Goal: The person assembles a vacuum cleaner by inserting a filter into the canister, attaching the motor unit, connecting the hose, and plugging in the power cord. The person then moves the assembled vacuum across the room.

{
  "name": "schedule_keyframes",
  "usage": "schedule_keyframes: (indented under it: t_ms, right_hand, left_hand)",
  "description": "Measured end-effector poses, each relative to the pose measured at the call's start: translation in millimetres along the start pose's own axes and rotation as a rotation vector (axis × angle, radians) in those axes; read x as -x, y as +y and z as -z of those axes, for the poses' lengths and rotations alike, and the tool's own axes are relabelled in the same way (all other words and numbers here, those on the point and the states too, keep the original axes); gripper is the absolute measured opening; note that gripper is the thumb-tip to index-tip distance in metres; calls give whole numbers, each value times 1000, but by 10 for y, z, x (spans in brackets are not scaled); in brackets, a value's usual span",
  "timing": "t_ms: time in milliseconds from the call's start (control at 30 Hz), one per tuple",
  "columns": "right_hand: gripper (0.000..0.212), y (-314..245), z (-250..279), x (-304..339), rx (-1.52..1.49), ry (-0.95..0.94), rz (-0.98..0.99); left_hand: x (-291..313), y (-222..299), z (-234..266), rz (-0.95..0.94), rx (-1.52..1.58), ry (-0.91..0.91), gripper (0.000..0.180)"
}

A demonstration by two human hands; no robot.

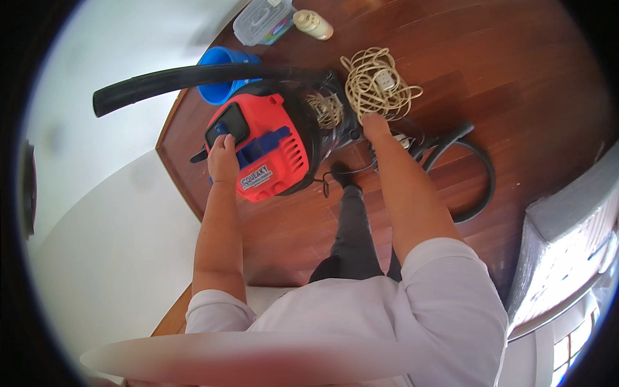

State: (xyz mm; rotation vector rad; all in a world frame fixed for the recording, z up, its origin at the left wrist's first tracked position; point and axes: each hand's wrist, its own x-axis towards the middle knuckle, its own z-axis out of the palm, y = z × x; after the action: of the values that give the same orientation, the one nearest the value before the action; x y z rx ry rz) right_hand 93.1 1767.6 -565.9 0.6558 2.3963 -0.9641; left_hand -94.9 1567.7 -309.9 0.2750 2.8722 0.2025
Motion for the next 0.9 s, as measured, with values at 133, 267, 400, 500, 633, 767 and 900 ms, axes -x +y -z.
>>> schedule_keyframes:
  t_ms: [133,267,400,500,633,767,900]
  right_hand:
    - [29,-357,-84,-312,-950,10,-339]
    - [55,-764,37,-213,-1649,-18,-512]
    - [58,-1128,95,-51,-1473,81,-241]
    - [60,-1275,34,-85,-1170,370,-288]
    - [62,-1234,-62,-239,-1435,285,-483]
    - [59,-1126,-43,-275,-1476,56,-550]
    - [52,-1130,-8,-254,-1707,-79,-636]
  left_hand:
    - [-49,-61,-27,6,-28,-31,33]
    - [-67,-87,-36,-5,2,-51,32]
    - [-54,-73,-29,-9,8,-59,31]
    - [-44,-45,-15,-44,-7,-44,30]
    - [-36,-39,-8,-70,2,-50,29]
    - [-26,-52,-7,-79,-17,-46,30]
    - [-21,-54,-18,-72,1,-66,31]
